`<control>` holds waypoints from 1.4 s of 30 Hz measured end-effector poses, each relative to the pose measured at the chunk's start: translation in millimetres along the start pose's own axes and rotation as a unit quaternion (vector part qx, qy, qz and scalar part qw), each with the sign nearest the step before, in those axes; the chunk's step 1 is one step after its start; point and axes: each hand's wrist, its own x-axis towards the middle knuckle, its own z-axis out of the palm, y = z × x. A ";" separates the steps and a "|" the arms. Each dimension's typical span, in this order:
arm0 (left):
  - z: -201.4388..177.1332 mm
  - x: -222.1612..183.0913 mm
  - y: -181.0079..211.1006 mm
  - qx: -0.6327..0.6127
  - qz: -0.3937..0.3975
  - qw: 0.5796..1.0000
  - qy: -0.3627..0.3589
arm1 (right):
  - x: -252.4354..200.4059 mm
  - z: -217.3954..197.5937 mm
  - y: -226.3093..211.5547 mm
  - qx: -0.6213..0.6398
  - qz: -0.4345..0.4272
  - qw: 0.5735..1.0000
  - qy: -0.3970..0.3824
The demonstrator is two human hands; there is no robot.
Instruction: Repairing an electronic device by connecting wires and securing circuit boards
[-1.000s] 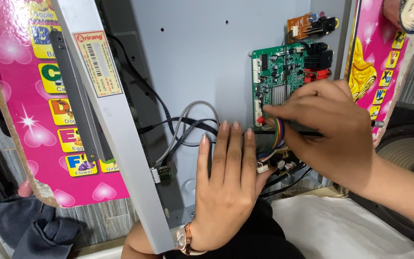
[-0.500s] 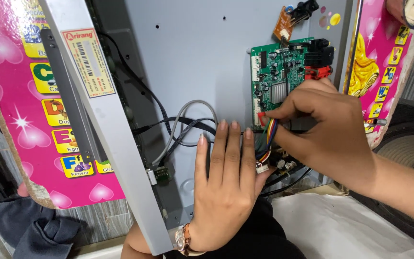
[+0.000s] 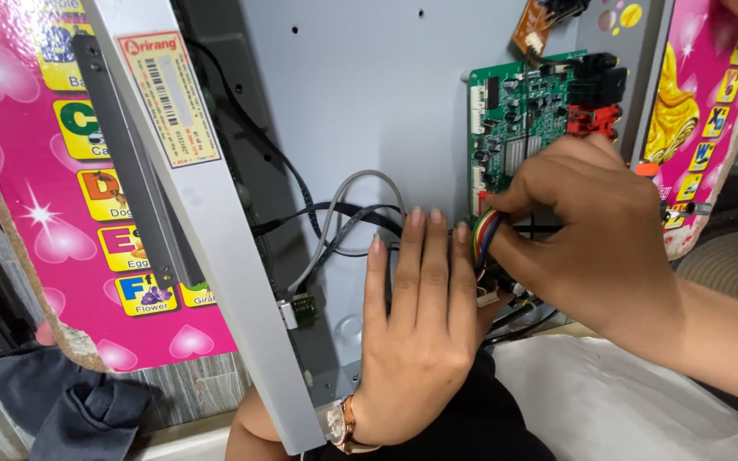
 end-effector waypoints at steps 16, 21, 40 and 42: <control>0.1 -1.2 -3.4 -0.011 0.004 1.000 -0.004 | 19.3 -11.2 -9.4 -0.017 0.005 0.998 -0.066; 1.2 -1.0 -1.6 -0.006 0.002 1.000 -0.004 | 26.4 -32.2 6.3 -0.027 0.046 0.981 -0.187; 1.5 1.1 0.0 0.006 0.003 1.000 -0.013 | 26.3 -30.5 14.6 -0.117 -0.197 0.960 -0.159; 1.6 2.3 0.0 -0.001 0.003 1.000 -0.012 | 30.0 -30.1 10.0 -0.143 -0.223 0.950 -0.166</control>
